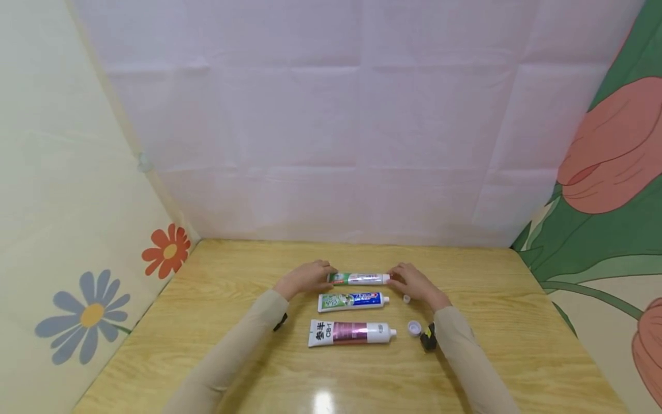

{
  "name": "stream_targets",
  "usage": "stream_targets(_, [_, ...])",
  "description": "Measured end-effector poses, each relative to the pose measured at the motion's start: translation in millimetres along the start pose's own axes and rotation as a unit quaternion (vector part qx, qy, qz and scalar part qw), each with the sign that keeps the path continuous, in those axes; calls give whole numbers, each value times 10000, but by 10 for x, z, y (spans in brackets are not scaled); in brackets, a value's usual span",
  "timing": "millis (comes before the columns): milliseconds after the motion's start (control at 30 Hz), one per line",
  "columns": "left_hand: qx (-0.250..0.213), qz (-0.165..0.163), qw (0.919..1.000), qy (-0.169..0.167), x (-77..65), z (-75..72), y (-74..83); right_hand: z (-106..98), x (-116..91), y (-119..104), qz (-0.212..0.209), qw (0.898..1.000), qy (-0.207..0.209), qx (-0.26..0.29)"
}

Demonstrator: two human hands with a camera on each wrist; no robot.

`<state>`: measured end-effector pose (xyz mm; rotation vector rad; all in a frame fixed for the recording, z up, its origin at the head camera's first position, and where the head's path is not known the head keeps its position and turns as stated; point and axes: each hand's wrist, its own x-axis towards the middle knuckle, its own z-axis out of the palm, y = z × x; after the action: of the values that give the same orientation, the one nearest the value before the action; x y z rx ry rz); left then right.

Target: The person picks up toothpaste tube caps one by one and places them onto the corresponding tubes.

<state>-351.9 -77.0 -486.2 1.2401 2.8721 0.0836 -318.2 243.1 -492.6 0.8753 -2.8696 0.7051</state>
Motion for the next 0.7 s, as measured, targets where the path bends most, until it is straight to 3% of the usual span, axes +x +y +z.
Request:
stream_targets(367, [-291,85,9995,-96,-53,18,-21,-28,-121,112,-56,9993,103,359])
stream_targets(700, [18,148,9999,29,-102,-10,36,-67,-236,110,94,9970,184,741])
